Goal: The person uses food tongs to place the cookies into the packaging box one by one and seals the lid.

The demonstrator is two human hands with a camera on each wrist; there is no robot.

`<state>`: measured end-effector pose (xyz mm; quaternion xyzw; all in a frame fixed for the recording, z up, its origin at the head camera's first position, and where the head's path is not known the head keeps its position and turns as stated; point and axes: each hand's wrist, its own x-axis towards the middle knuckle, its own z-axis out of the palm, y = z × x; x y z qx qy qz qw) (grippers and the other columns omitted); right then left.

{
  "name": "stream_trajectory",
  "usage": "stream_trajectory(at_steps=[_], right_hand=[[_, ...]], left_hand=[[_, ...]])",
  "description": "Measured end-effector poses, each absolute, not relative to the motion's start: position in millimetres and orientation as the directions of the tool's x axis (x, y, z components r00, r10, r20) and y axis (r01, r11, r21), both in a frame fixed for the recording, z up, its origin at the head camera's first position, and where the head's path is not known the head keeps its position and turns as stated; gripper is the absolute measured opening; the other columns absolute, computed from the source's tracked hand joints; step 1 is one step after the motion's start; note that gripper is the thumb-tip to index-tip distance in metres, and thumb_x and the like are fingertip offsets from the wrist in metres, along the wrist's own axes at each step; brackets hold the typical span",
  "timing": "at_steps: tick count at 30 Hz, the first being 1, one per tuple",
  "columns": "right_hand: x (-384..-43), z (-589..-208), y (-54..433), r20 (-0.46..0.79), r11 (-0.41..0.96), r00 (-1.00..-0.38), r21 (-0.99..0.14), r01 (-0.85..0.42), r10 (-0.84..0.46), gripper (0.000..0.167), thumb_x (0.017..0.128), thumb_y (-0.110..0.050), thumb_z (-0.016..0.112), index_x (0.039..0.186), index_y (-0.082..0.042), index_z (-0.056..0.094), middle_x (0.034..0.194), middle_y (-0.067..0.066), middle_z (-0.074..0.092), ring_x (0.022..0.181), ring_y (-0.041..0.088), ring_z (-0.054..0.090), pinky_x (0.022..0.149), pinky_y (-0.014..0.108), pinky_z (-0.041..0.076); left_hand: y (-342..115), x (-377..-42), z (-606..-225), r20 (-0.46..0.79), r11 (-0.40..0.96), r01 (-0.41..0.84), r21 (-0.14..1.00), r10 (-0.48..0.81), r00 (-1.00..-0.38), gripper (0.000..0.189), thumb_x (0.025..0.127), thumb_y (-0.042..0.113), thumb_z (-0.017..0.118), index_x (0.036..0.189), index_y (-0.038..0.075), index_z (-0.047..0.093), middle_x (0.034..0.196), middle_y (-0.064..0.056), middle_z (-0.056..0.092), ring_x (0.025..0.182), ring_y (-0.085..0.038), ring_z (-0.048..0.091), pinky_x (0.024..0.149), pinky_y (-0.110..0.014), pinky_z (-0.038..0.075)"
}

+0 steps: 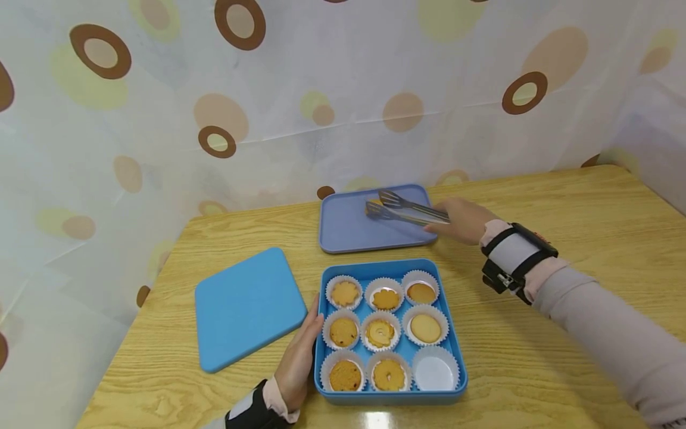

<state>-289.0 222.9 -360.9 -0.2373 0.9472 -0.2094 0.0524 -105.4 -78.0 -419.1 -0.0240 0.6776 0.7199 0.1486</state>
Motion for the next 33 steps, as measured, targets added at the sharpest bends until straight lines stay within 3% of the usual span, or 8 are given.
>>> stream_trajectory(at_steps=[3,8,12,22,25,29,33], right_hand=[[-278,-357,230,0.02,0.801,-0.882,-0.407,-0.438,-0.472,0.05,0.094,-0.026,0.065,0.122,0.015,0.058,0.112,0.028,0.064,0.09,0.03,0.061,0.079,0.047,0.05],[-260,-349,241,0.038,0.81,-0.885,-0.384,-0.442,-0.465,0.051,0.093,-0.026,0.066,0.123,0.014,0.058,0.106,0.023,0.066,0.082,0.023,0.058,0.069,0.039,0.049],[-248,-342,247,0.037,0.804,-0.88,-0.389,-0.45,-0.474,0.047,0.092,-0.025,0.067,0.122,0.01,0.061,0.1,0.012,0.067,0.077,0.017,0.054,0.064,0.031,0.044],[-214,-325,264,-0.01,0.841,-0.891,-0.335,-0.424,-0.453,0.057,0.092,-0.034,0.067,0.128,0.009,0.057,0.112,0.016,0.068,0.08,0.015,0.055,0.063,0.029,0.045],[-204,-320,269,-0.03,0.857,-0.894,-0.302,-0.418,-0.447,0.061,0.092,-0.035,0.067,0.13,0.01,0.055,0.112,0.017,0.067,0.071,0.011,0.053,0.058,0.027,0.044],[-190,-317,278,-0.05,0.871,-0.895,-0.262,-0.416,-0.443,0.063,0.09,-0.035,0.069,0.131,0.01,0.054,0.095,0.001,0.066,0.055,0.005,0.041,0.052,0.023,0.036],[-180,-321,292,0.014,0.856,-0.876,-0.206,-0.475,-0.483,0.06,0.082,-0.034,0.077,0.124,0.006,0.062,0.101,0.004,0.07,0.067,0.007,0.059,0.058,0.025,0.047]], left_hand=[[-78,-105,-419,-0.235,-0.033,-0.244,0.969,0.176,-0.956,0.061,0.107,0.034,0.03,0.157,0.014,0.003,0.163,-0.01,-0.003,0.148,-0.031,-0.009,0.117,-0.058,-0.003],[-79,-106,-419,-0.232,-0.029,-0.24,0.97,0.17,-0.958,0.061,0.107,0.035,0.031,0.157,0.014,0.003,0.163,-0.01,-0.003,0.148,-0.031,-0.009,0.117,-0.057,-0.003],[-79,-106,-419,-0.23,-0.032,-0.239,0.971,0.169,-0.958,0.061,0.107,0.035,0.031,0.157,0.013,0.003,0.163,-0.01,-0.003,0.148,-0.031,-0.009,0.117,-0.057,-0.003],[-79,-106,-420,-0.235,-0.04,-0.246,0.968,0.18,-0.955,0.061,0.107,0.035,0.03,0.157,0.014,0.002,0.163,-0.01,-0.004,0.148,-0.031,-0.009,0.117,-0.057,-0.003],[-79,-106,-420,-0.235,-0.043,-0.247,0.968,0.181,-0.955,0.061,0.107,0.035,0.031,0.157,0.014,0.002,0.163,-0.01,-0.004,0.148,-0.031,-0.01,0.117,-0.057,-0.003],[-79,-106,-420,-0.237,-0.045,-0.249,0.967,0.179,-0.955,0.061,0.107,0.035,0.031,0.157,0.015,0.003,0.163,-0.01,-0.004,0.148,-0.031,-0.01,0.117,-0.058,-0.003],[-79,-107,-421,-0.241,-0.042,-0.251,0.967,0.173,-0.955,0.061,0.107,0.035,0.031,0.157,0.015,0.003,0.163,-0.009,-0.003,0.148,-0.031,-0.009,0.117,-0.058,-0.003]])
